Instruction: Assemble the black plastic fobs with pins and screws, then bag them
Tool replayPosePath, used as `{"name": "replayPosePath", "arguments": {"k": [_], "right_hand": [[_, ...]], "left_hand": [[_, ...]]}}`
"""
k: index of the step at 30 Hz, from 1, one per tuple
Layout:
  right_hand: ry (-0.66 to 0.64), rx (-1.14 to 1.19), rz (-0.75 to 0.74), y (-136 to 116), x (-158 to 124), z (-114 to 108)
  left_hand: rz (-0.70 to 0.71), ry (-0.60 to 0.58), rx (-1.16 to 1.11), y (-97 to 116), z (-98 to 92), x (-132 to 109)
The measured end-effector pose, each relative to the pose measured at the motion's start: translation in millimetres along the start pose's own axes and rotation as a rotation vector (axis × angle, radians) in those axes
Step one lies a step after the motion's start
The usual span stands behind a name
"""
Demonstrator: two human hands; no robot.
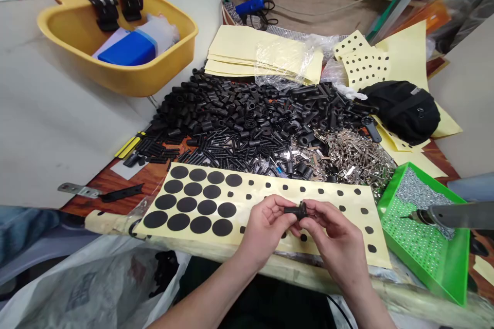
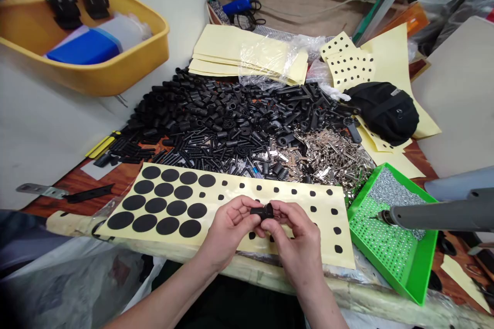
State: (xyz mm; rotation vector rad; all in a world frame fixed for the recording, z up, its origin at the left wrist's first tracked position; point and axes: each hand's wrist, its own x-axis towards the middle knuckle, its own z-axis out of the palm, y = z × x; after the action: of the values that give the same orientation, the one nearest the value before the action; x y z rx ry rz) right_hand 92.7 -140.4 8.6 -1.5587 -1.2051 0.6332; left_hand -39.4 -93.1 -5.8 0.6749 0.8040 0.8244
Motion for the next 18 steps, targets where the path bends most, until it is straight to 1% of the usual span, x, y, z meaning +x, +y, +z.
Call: {"name": "replayPosePath", "arguments": {"k": [3, 5, 6, 9, 10, 11, 12, 15, 16, 18], "right_hand": [[-0.031, -0.062, -0.104, 3.4, 0.8, -2.7], [-0.081, -0.054, -0.096, 5.1, 2.1, -5.4], [-0.096, -0.031, -0.061, 5.6, 2.8, -6.4], [-0.113, 0.074, 0.119, 5.4, 3.9, -6.8], [-0.114, 0.091, 0.158, 4.9, 3.9, -6.2], [-0.115, 0.083, 0.159, 4.2, 3.7, -5.4], [-0.11, 0.048, 0.122, 3.3, 3.4, -4.5], [-0.067, -0.099, -0.08, 0.2, 3.1, -2.4], [-0.065, -0.121, -0.105, -0.7, 3.4, -2.6], [-0.099, -0.107, -0.068, -2.1, 4.9, -5.2]], "left_hand": [[0.008, -0.018, 0.02, -1.1, -0.9, 0.0], [0.004, -0.02, 0.025, -2.5, -1.1, 0.1], [0.004, -0.017, 0.028, -3.3, -0.9, 0.1], [0.019, -0.025, 0.044, -4.9, -0.1, 0.4], [0.027, -0.031, 0.049, -5.2, 0.0, 0.5], [0.035, -0.037, 0.051, -5.4, -0.2, 0.6], [0.041, -0.039, 0.049, -5.6, -0.5, 0.7], [0.032, -0.033, 0.03, -5.6, -2.4, 1.4], [0.021, -0.035, 0.02, -5.3, -3.0, 1.7], [-0.004, -0.047, -0.006, -4.2, -3.7, 2.1]]}}
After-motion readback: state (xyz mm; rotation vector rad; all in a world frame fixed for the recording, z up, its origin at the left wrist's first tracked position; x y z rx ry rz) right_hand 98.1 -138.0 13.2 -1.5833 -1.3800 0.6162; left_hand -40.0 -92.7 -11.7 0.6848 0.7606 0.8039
